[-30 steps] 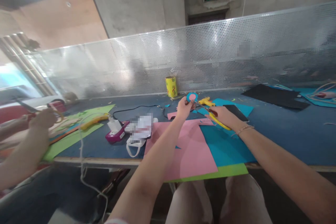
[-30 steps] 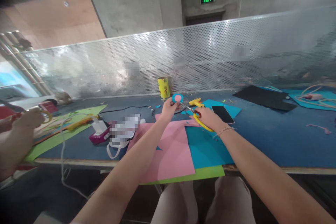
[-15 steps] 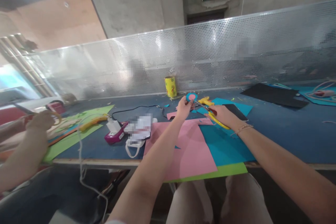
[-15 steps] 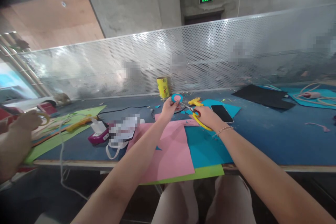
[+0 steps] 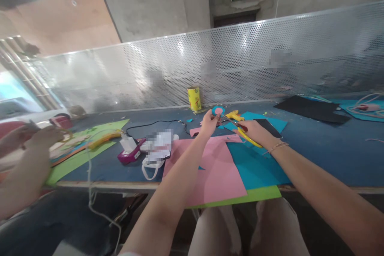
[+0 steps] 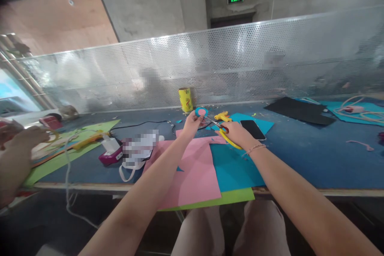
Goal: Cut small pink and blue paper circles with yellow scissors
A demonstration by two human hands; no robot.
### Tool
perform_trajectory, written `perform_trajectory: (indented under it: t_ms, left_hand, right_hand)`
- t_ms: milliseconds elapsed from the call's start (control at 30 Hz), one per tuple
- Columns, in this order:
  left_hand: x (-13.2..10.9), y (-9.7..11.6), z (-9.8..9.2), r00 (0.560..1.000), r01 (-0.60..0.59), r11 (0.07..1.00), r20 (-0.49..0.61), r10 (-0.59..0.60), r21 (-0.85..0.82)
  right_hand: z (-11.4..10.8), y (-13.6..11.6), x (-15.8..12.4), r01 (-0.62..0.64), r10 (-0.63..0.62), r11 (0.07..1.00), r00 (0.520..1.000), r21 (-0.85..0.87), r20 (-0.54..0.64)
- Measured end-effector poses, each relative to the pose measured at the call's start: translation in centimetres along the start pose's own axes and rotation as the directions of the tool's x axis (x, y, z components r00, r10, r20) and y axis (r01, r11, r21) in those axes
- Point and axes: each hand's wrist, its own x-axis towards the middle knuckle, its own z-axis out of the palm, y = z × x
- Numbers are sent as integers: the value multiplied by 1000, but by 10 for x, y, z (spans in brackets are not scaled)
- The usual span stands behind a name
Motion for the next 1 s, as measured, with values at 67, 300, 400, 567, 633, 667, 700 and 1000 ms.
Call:
perform_trajectory:
  t_ms: [67, 300, 400, 567, 633, 667, 700, 1000]
  left_hand:
    - [1, 0, 0, 1000, 7, 1000, -4, -7, -3]
    - [-2, 4, 4, 997, 61, 997, -34, -63, -56]
    - [-4, 7, 6, 995, 88, 989, -43, -94, -120]
    - [-6, 12, 9, 992, 112, 972, -36, -122, -209]
    - [-7, 14, 10, 994, 99, 966, -28, -108, -238]
    - [-7, 14, 10, 995, 89, 964, -27, -99, -249]
    - [-7, 14, 10, 995, 81, 963, -27, -91, -259]
    - [-9, 16, 10, 998, 67, 957, -2, -70, -283]
  right_hand:
    - [3, 4, 1, 13, -13, 1000, 1000, 4, -15]
    - [21, 8, 2, 32, -18, 993, 993, 116, -115]
    - [22, 5, 2, 1, 23, 983, 992, 185, -126]
    - [9, -4, 1, -40, 47, 936, 999, 349, -11]
    - [3, -9, -1, -80, 74, 902, 997, 425, 30]
    - [1, -12, -2, -111, 98, 880, 994, 463, 53]
    - [-1, -15, -3, -148, 126, 853, 989, 501, 79]
    - [-7, -28, -10, -330, 240, 693, 944, 641, 226]
